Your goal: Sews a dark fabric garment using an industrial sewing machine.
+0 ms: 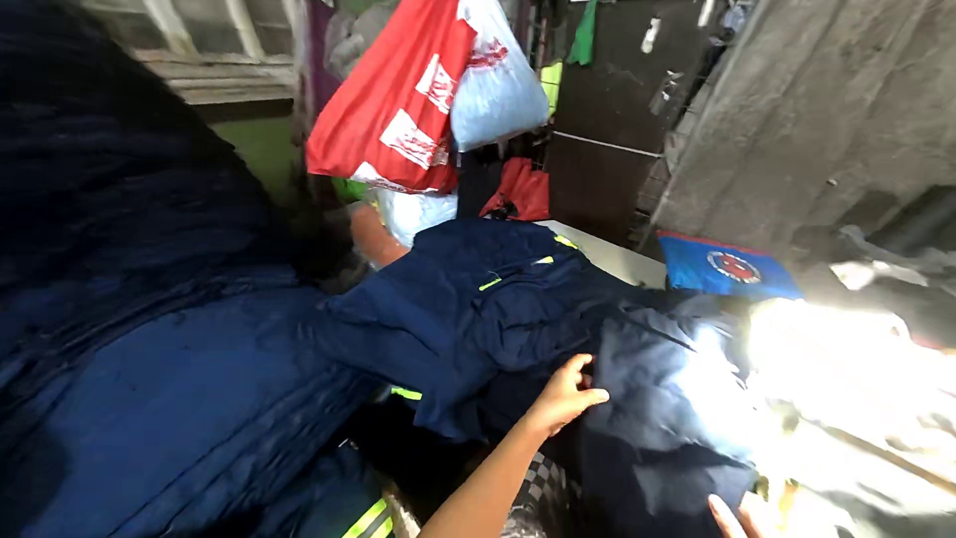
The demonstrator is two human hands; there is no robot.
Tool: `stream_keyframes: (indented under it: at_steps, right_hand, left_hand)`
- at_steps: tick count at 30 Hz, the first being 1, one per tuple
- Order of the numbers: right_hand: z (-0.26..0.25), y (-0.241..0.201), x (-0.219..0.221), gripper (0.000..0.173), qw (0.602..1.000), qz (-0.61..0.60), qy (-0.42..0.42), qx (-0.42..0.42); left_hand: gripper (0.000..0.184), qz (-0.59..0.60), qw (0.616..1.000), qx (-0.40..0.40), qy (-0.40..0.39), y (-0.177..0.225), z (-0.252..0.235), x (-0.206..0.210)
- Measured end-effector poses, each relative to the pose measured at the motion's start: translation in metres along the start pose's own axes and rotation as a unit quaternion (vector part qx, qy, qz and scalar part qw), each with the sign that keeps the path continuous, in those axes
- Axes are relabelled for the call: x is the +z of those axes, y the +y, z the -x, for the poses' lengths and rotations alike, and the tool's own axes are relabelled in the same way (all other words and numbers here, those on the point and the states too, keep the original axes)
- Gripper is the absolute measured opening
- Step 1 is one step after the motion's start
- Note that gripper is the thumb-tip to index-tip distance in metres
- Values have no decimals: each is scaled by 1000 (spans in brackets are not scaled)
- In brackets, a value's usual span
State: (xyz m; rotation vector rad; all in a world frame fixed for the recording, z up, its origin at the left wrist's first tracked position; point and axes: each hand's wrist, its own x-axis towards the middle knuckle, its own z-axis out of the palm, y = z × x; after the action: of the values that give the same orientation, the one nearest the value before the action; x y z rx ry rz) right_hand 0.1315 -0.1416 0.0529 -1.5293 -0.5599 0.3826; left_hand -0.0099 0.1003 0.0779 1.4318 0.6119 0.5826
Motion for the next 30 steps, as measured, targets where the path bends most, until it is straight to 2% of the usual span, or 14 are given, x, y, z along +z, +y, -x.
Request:
stream_keyframes:
  at_steps: [2, 4, 9, 16, 21, 26, 30]
  right_hand:
    - [7, 2, 1, 24, 997, 75, 18, -11]
    - [13, 7, 5, 22, 990, 115, 69, -33]
    - [26, 18, 7, 20, 983, 97, 148, -49]
    - [28, 20, 3, 17, 988, 20, 143, -48]
    - [25, 26, 0, 17, 990, 25, 134, -48]
    - [24, 28, -2, 15, 990, 31, 132, -45]
    - [12, 19, -2, 21, 986, 59, 142, -63]
  left_hand:
    - [79, 1, 1000, -3, 25, 6, 6, 7]
    - [83, -12, 998, -7, 54, 9, 10, 12]
    - [83, -41, 997, 8, 67, 10, 9, 10]
    - [85, -27, 998, 27, 49, 18, 8, 6]
    - [73, 19, 999, 15, 36, 16, 6, 6]
    - [74, 14, 999, 30, 39, 21, 3, 11]
    - [78, -15, 997, 64, 44, 29, -9, 10]
